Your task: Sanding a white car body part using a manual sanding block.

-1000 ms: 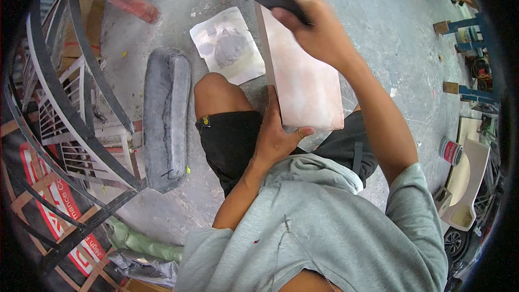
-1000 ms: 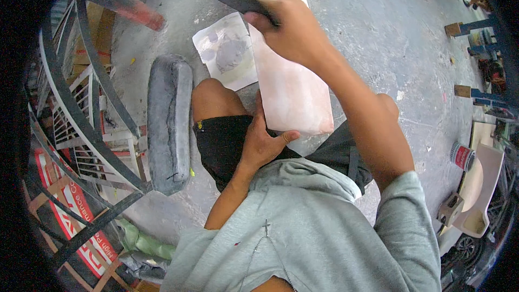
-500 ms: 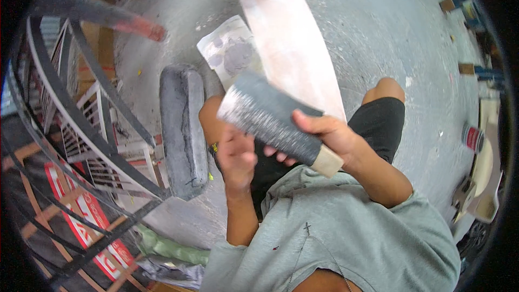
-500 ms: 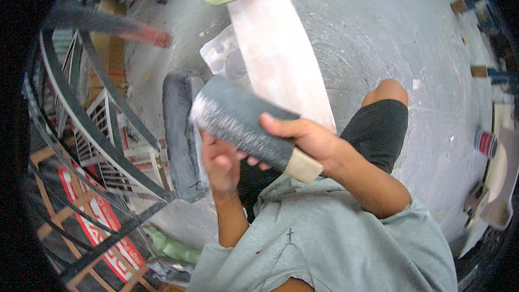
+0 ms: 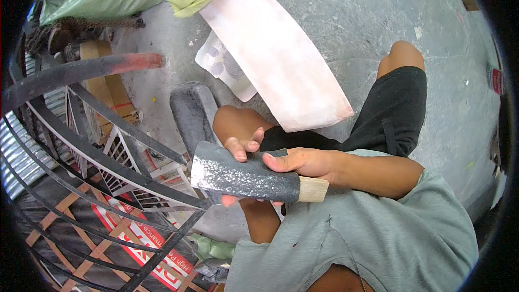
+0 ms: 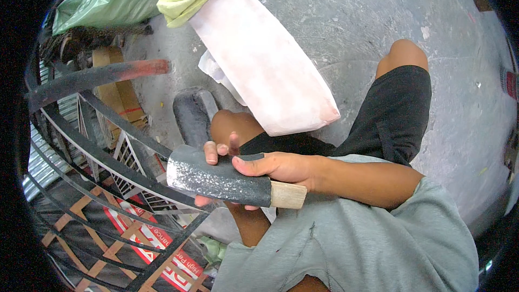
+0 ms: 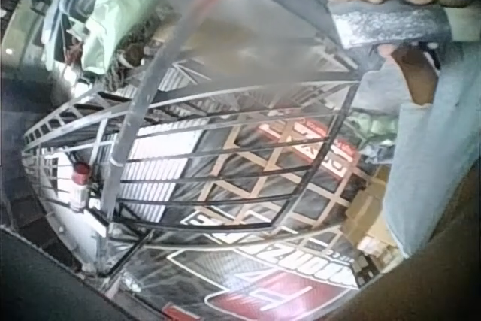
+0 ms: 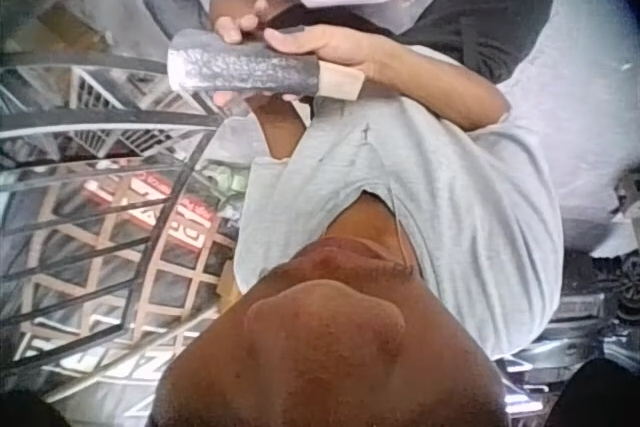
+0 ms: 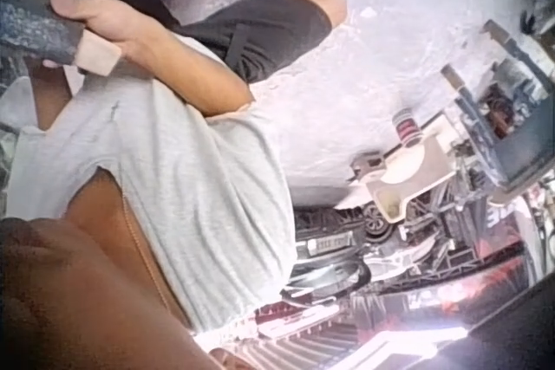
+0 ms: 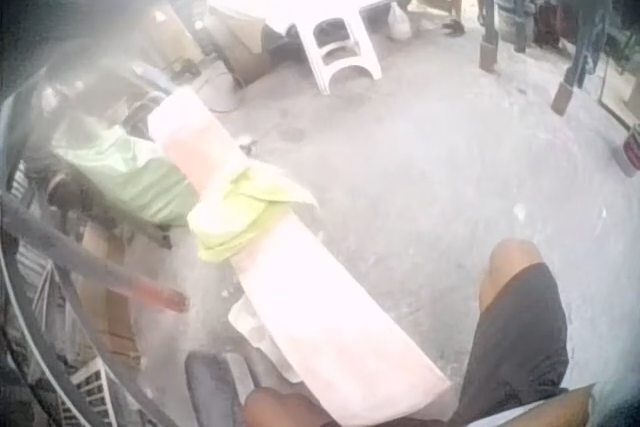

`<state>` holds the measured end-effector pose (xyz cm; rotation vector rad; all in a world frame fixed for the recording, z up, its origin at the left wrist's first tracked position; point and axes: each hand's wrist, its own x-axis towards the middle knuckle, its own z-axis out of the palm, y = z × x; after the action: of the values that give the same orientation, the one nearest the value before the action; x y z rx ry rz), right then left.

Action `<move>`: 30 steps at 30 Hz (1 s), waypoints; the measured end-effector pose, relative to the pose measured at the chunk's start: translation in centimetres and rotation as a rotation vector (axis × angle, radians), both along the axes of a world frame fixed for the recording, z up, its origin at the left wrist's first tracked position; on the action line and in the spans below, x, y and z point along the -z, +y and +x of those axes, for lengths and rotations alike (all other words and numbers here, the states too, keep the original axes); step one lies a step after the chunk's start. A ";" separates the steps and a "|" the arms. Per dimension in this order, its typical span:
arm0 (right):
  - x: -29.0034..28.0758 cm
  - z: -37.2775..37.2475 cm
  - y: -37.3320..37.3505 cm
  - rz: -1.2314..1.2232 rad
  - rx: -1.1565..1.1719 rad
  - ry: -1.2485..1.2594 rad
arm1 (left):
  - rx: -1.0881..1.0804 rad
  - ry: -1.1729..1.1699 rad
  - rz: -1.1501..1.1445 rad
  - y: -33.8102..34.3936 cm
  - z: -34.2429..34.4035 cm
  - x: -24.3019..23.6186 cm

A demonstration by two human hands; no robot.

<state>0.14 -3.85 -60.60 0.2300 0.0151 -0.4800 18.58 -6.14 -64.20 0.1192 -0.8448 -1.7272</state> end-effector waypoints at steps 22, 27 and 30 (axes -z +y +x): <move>3.5 -4.8 -18.7 -2.117 0.719 2.272 | -0.449 -0.707 0.531 -2.4 -2.5 0.8; 2.9 -3.3 -17.8 -2.093 0.803 2.310 | -0.363 -0.845 0.590 -1.3 -3.6 -0.8; 2.4 -2.6 -17.7 -2.098 0.747 2.402 | -0.411 -0.816 0.624 -1.3 -3.8 -0.9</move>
<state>-2.46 -21.53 -62.96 2.4223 -1.6067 0.8873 14.76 -7.49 -63.34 1.3880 -0.7326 -1.4723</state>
